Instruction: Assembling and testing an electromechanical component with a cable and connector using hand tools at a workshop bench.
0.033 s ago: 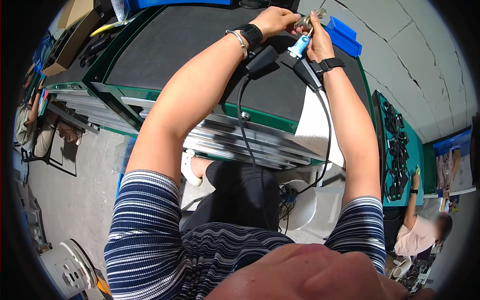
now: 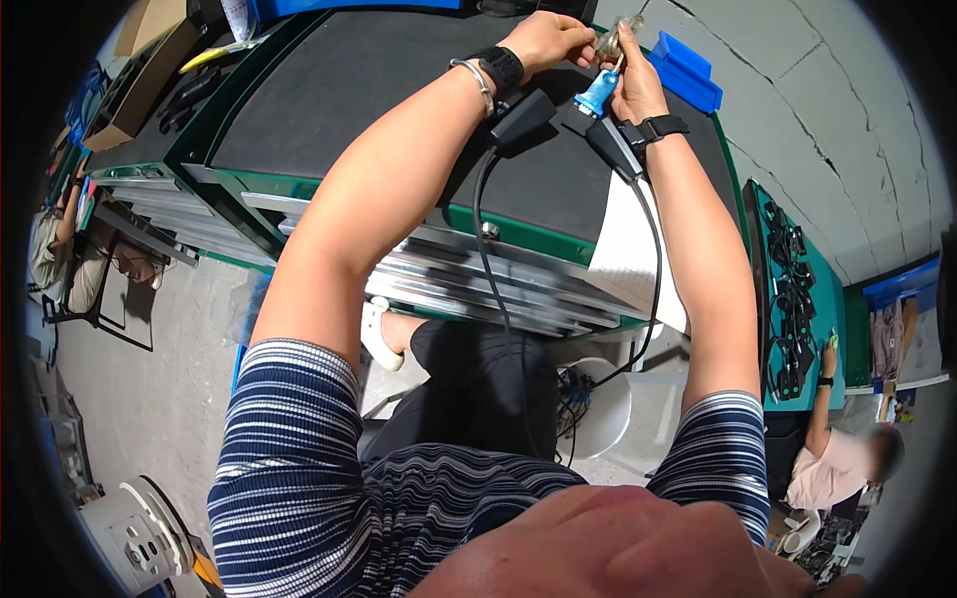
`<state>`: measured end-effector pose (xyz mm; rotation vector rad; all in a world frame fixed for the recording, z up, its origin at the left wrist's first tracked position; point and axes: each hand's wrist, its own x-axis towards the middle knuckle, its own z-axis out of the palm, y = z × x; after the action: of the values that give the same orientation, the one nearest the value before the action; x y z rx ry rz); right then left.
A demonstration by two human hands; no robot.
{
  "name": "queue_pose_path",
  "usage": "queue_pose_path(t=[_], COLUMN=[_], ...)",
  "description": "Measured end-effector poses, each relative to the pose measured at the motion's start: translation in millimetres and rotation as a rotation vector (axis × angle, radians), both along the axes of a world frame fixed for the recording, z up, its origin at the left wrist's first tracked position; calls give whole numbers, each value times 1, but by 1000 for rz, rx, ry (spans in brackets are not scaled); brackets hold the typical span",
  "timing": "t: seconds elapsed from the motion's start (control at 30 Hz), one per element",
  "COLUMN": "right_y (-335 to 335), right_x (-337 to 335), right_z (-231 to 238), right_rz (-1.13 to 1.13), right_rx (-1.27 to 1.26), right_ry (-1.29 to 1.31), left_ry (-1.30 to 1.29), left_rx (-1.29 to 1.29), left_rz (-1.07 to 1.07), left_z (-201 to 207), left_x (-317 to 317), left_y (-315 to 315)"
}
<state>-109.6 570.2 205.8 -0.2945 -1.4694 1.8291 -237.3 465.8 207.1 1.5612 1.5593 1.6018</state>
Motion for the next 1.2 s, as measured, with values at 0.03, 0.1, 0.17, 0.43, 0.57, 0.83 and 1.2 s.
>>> queue_pose_path(t=[0.03,0.1,0.17,0.43,0.57,0.83,1.2], right_y=[0,2,4,12,14,14,12], right_x=[0,0,0,-2,-3,-4,-3], right_z=[-1,-2,-4,-12,-13,-13,-9], right_rz=[4,19,-6,-61,-62,-49,106], right_rx=[1,-3,6,78,79,90,67], right_ry=[7,-42,-50,-24,-30,1,35], left_ry=[-63,-128,-212,0,-205,-82,-638], left_rx=[-2,-3,-25,-151,-75,-70,51], left_rz=[-5,-8,17,9,-57,52,-378], left_z=[0,1,3,2,0,-3,0], left_x=[-1,-1,3,7,0,1,1], left_y=[-1,-5,-9,-10,-5,-1,4])
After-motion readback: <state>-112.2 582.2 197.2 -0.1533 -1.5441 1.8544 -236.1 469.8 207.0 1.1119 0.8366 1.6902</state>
